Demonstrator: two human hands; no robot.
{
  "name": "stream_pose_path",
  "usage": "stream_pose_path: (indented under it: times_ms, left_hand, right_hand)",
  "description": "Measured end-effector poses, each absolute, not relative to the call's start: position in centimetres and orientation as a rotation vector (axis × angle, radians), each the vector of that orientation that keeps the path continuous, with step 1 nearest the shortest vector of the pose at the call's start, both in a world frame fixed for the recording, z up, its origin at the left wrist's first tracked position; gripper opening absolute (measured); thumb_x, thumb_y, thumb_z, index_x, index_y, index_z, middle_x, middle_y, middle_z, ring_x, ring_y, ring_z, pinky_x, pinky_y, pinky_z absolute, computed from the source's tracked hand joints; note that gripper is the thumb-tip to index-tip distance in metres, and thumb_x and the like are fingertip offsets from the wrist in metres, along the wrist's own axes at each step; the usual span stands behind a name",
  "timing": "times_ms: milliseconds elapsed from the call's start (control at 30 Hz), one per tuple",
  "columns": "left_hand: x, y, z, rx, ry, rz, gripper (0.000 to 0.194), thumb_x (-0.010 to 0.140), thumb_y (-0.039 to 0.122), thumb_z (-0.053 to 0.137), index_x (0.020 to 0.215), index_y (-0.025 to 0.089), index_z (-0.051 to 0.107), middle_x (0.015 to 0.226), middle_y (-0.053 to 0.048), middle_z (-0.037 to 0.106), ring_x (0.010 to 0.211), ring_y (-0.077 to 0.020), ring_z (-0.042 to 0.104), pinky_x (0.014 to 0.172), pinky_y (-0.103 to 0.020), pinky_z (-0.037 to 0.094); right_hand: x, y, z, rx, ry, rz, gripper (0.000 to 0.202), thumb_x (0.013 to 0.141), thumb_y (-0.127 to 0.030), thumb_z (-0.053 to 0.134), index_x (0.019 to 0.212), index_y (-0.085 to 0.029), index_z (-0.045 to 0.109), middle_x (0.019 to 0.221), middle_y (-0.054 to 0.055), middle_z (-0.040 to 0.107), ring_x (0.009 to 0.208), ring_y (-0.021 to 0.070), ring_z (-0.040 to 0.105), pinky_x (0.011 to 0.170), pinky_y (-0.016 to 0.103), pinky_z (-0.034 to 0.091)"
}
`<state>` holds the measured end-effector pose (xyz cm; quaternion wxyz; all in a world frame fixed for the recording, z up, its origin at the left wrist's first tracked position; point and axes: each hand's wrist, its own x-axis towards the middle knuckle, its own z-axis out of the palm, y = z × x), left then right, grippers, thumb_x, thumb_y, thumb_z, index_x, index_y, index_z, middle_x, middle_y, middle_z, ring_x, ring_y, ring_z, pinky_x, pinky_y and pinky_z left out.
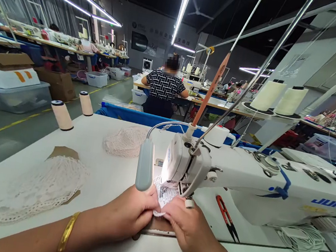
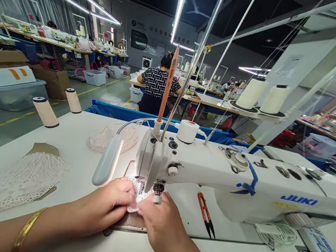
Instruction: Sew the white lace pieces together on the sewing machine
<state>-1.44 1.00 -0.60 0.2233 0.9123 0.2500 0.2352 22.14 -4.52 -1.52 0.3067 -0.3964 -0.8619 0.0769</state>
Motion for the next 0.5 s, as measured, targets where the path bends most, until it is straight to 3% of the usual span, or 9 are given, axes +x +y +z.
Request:
stream_pose_path:
  times_ms: [200, 500]
  left_hand:
    - [-1.9, -0.8, -0.5, 2.756, 0.541, 0.744, 0.026, 0.094, 0.004, 0.059, 0.094, 0.024, 0.075, 0.096, -0.002, 0.078, 0.084, -0.0227, 0.067, 0.080, -0.037, 0.045]
    - [-1.6, 0.4, -0.9, 2.807, 0.546, 0.885, 0.022, 0.092, 0.006, 0.061, 0.094, 0.022, 0.076, 0.094, -0.004, 0.080, 0.081, -0.0232, 0.068, 0.079, -0.039, 0.048]
  right_hand:
    - [22.9, -5.8, -1.4, -1.036, -2.515, 0.147, 0.010, 0.104, -0.016, 0.063, 0.107, -0.023, 0.070, 0.103, 0.004, 0.074, 0.090, 0.0246, 0.065, 0.078, 0.036, 0.049]
    - [22.8, -5.3, -1.8, -1.047, -2.393, 0.056, 0.021, 0.099, -0.008, 0.061, 0.111, -0.023, 0.069, 0.110, 0.005, 0.076, 0.092, 0.0246, 0.065, 0.081, 0.035, 0.049]
